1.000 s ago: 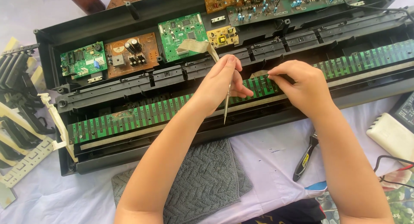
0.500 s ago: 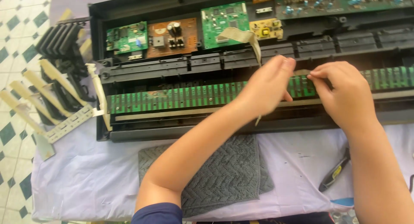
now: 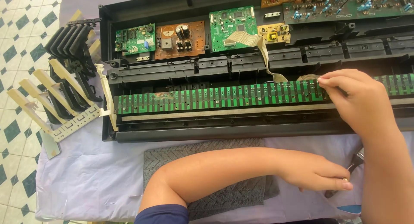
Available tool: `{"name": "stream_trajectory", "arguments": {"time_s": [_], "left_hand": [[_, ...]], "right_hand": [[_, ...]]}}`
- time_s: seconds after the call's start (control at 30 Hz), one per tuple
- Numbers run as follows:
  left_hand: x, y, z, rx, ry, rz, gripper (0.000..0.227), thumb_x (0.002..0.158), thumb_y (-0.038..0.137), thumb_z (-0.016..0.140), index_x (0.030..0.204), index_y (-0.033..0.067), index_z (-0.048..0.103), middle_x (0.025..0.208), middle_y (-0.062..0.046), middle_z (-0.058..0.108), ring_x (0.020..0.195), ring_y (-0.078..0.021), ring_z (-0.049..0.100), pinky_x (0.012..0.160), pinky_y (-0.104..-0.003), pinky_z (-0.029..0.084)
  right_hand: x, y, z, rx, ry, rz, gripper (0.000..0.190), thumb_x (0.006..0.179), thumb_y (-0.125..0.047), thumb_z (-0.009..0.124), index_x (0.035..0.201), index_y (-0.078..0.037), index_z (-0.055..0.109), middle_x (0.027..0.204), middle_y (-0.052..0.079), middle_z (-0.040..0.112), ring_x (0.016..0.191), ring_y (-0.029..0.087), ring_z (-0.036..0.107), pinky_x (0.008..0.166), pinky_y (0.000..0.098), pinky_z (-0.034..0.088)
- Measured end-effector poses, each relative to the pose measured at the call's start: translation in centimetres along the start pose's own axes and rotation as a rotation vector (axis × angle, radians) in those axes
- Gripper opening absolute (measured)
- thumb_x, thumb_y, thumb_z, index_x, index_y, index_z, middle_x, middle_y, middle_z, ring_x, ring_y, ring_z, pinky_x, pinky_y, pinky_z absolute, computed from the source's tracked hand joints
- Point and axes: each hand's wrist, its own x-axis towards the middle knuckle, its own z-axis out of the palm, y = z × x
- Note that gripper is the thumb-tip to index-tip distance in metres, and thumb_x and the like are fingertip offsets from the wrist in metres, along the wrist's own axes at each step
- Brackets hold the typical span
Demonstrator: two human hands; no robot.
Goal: The person uses a screwdriver to remove screws from a green circuit board inside a disassembled electronic device. They then use a brush to clean the board and reinsert the screws to secure it in place.
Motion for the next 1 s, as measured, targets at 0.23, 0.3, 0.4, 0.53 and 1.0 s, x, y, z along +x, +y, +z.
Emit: {"name": "stream_trajectory", "arguments": {"time_s": [0.23,0.3,0.4,0.53,1.0], "left_hand": [[-0.2,0.1,-0.5,-0.047,-0.025,-0.015,0.061,0.085,0.058,0.028,0.106,0.0093,0.059,0.106,-0.013,0.066,0.093,-0.0238,0.064,0.063,-0.038,0.071],[-0.4,0.3,-0.6,-0.073,-0.027,-0.043,0.066,0.086,0.058,0.029,0.115,0.0073,0.059,0.114,-0.014,0.064,0.095,-0.0280,0.067,0.064,-0.037,0.068],[-0.1,0.0,-0.7,-0.101,-0.030,-0.025,0.057,0.089,0.054,0.030,0.103,0.0063,0.057,0.101,-0.011,0.057,0.092,-0.0232,0.059,0.063,-0.038,0.068],[-0.2,0.4,-0.7,-0.115,-0.038,-0.043,0.054,0.092,0.050,0.032,0.109,0.0060,0.059,0.105,-0.011,0.058,0.102,-0.0227,0.059,0.065,-0.038,0.068],[-0.5,0.8,-1.1,-0.075,-0.026,-0.130,0.051,0.094,0.055,0.030,0.101,0.0105,0.054,0.108,-0.009,0.056,0.076,-0.0292,0.073,0.074,-0.035,0.054]], "right_hand": [[0.5,-1.6,-0.8,0.022,-0.044,0.099,0.006,0.103,-0.001,0.075,0.108,-0.001,0.080,0.114,0.011,0.077,0.108,0.022,0.071,0.100,0.0336,0.054],[0.5,-1.8,-0.6,0.010,-0.013,0.059,0.006,0.103,-0.001,0.076,0.106,0.000,0.080,0.111,0.011,0.077,0.106,0.023,0.071,0.099,0.0338,0.055],[0.5,-1.8,-0.7,0.023,0.011,0.056,0.005,0.102,-0.001,0.077,0.106,-0.001,0.080,0.112,0.011,0.078,0.108,0.023,0.072,0.101,0.0341,0.054],[0.4,-1.5,-0.8,0.020,0.003,0.041,0.009,0.100,-0.002,0.077,0.109,-0.001,0.080,0.114,0.011,0.077,0.109,0.024,0.071,0.101,0.0347,0.054],[0.7,-1.5,-1.3,0.028,-0.074,0.073,0.018,0.098,-0.005,0.070,0.115,-0.006,0.076,0.116,0.008,0.076,0.109,0.024,0.069,0.099,0.0373,0.051]]}}
